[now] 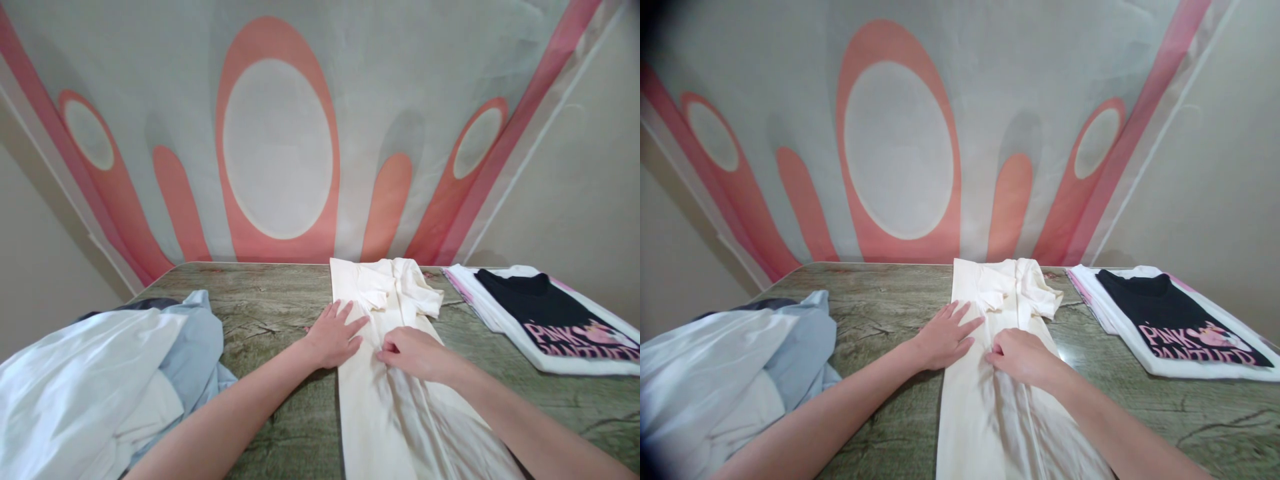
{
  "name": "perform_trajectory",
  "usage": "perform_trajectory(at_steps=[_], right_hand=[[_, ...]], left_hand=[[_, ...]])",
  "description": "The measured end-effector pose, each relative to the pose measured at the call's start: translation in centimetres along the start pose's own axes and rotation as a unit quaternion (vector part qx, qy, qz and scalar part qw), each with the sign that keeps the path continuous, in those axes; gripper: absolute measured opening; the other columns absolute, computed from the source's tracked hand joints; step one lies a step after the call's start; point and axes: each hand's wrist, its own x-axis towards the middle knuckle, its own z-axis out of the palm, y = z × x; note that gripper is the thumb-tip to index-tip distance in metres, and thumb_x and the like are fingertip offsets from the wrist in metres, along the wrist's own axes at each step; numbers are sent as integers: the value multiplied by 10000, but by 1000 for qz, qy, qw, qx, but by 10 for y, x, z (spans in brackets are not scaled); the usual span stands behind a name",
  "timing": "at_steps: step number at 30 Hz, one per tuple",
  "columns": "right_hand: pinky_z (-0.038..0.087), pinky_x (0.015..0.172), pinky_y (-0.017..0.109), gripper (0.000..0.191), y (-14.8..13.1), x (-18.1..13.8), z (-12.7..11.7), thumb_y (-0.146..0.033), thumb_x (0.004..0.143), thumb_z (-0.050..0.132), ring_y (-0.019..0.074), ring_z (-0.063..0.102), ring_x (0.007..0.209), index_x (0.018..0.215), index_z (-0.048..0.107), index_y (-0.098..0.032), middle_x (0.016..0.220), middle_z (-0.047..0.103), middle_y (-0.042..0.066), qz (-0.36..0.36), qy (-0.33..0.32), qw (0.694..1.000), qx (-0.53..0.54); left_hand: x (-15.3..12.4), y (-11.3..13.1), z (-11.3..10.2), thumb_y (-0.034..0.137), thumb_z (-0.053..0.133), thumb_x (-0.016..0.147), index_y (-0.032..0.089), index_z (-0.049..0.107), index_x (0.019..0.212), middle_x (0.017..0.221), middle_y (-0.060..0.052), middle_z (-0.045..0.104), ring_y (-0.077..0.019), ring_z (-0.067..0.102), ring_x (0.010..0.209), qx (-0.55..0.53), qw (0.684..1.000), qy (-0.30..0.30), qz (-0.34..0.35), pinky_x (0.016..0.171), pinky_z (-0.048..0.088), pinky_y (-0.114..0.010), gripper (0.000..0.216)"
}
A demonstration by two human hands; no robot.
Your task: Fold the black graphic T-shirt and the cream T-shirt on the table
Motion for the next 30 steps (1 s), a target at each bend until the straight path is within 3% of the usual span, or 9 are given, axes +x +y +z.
perform_trajectory(at_steps=[5,8,11,13,16,22,30], right_hand=[[328,530,231,223,9,3,-10,-341,793,503,133,541,585,669,605,-186,632,619,2,-7,46,998,29],[417,696,255,203,17,12,-8,-214,823,434,156,585,774,879,626,-176,855,650,41,-48,137,989,24],[390,899,303,354,25,24,2,-88,819,368,179,526,1041,1096,579,-152,1134,583,93,-119,205,971,-19],[386,926,318,421,29,33,7,-52,814,356,187,492,1102,1183,533,-150,1231,524,106,-138,221,964,-60],[408,888,303,417,32,47,10,-55,821,387,189,515,1061,1200,524,-162,1238,510,105,-112,225,962,-112],[388,857,270,282,33,70,3,-78,826,443,185,541,955,1018,635,-157,1070,594,83,-94,179,966,-158],[396,837,319,243,37,60,-3,-79,815,472,220,530,958,981,635,-150,1086,605,99,-93,170,949,-250]], left_hand=[[-4,11,1,367,303,909,290,319,1363,1437,-67,302,-307,276,1296,33,999,21,32,1051,120,-519,461],[-8,18,3,396,243,926,207,300,1370,1446,-86,284,-253,245,1318,17,998,14,55,1073,123,-456,486],[-9,21,4,497,197,921,161,266,1381,1460,-99,247,-245,192,1341,-9,998,0,54,1077,140,-425,574],[-10,20,3,535,173,914,154,246,1390,1470,-103,215,-244,163,1351,-24,998,-11,57,1081,130,-422,615],[-9,18,1,540,161,914,153,206,1407,1481,-104,173,-245,137,1358,-37,997,-26,62,1085,117,-427,628],[-5,14,1,569,182,899,168,186,1414,1489,-94,143,-264,116,1360,-43,997,-34,51,1085,112,-441,653],[-1,8,2,651,209,855,166,183,1412,1494,-95,112,-273,71,1365,-48,998,-29,43,1082,117,-439,739]])
